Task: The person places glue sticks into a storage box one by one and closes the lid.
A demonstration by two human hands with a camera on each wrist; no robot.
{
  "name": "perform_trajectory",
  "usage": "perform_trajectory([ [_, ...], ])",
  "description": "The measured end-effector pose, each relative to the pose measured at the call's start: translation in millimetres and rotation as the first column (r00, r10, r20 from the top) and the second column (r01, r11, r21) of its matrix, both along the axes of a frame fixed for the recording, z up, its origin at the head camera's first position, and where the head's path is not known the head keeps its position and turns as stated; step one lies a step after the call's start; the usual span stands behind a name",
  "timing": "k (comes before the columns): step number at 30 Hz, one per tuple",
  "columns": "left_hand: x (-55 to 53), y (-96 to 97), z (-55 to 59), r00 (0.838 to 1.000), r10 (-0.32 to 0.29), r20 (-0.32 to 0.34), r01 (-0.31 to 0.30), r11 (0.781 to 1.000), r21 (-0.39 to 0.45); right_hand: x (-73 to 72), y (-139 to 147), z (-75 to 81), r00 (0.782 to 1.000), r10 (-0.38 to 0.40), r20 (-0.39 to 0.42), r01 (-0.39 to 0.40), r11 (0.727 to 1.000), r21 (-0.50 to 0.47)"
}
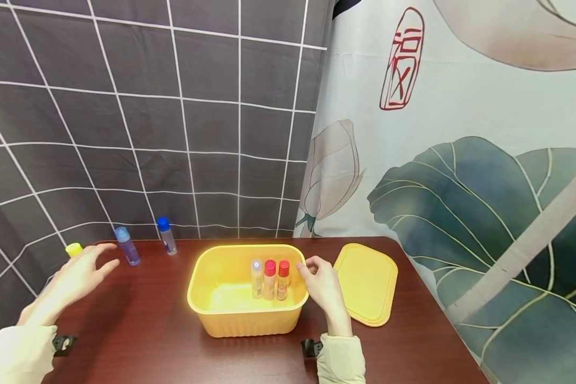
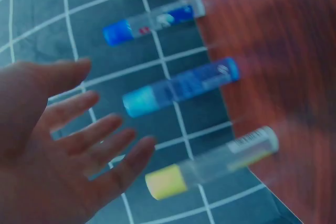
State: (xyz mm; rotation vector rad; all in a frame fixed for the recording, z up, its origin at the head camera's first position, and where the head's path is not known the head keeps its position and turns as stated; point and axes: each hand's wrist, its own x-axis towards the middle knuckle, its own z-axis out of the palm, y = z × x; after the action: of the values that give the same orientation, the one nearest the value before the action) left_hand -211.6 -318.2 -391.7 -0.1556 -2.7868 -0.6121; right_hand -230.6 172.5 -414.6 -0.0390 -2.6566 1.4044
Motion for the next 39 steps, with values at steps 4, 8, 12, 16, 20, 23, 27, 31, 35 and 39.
perform_trajectory([
  [4, 3.4, -11.4, -5.7, 0.994, 0.073, -0.084, -0.072, 0.997, 0.010, 0.5, 0.0, 0.4, 1.000, -0.001, -0.001, 0.001, 1.000, 0.009],
  [8, 4.3, -21.3, -6.3, 0.984, 0.140, -0.109, -0.137, 0.990, 0.034, 0.5, 0.2, 0.1, 1.000, -0.003, 0.003, 0.003, 1.000, 0.007],
  [12, 4.4, -31.1, -5.1, 0.976, 0.194, -0.102, -0.190, 0.981, 0.046, 0.5, 0.3, -0.2, 1.000, -0.005, 0.002, 0.005, 1.000, 0.005],
  [16, 3.3, -38.5, -3.9, 0.970, 0.224, -0.099, -0.219, 0.974, 0.051, 0.3, -0.2, -0.1, 1.000, -0.006, -0.001, 0.006, 1.000, 0.009],
  [20, 0.6, -44.1, -2.8, 0.970, 0.232, -0.076, -0.227, 0.972, 0.060, 0.1, -0.3, 0.1, 1.000, -0.016, 0.005, 0.016, 1.000, 0.006],
  [23, -0.9, -47.6, -2.7, 0.970, 0.236, -0.054, -0.232, 0.970, 0.068, 0.0, -0.3, -0.4, 1.000, -0.017, 0.004, 0.017, 1.000, 0.011],
  [27, -3.1, -51.2, -5.1, 0.969, 0.245, -0.025, -0.242, 0.967, 0.082, 0.0, -0.5, -0.3, 1.000, -0.015, 0.005, 0.015, 1.000, 0.011],
  [31, -6.4, -54.3, -8.3, 0.965, 0.263, 0.016, -0.263, 0.959, 0.104, -0.4, -0.3, -0.3, 1.000, -0.021, 0.015, 0.020, 1.000, 0.002],
  [35, -10.4, -58.5, -11.6, 0.958, 0.282, 0.061, -0.288, 0.948, 0.134, 0.0, 0.0, -0.9, 1.000, -0.016, 0.010, 0.016, 1.000, 0.004],
  [39, -14.8, -62.8, -16.6, 0.955, 0.287, 0.081, -0.296, 0.944, 0.149, -0.1, 0.1, -1.3, 1.000, -0.013, 0.011, 0.013, 1.000, 0.001],
])
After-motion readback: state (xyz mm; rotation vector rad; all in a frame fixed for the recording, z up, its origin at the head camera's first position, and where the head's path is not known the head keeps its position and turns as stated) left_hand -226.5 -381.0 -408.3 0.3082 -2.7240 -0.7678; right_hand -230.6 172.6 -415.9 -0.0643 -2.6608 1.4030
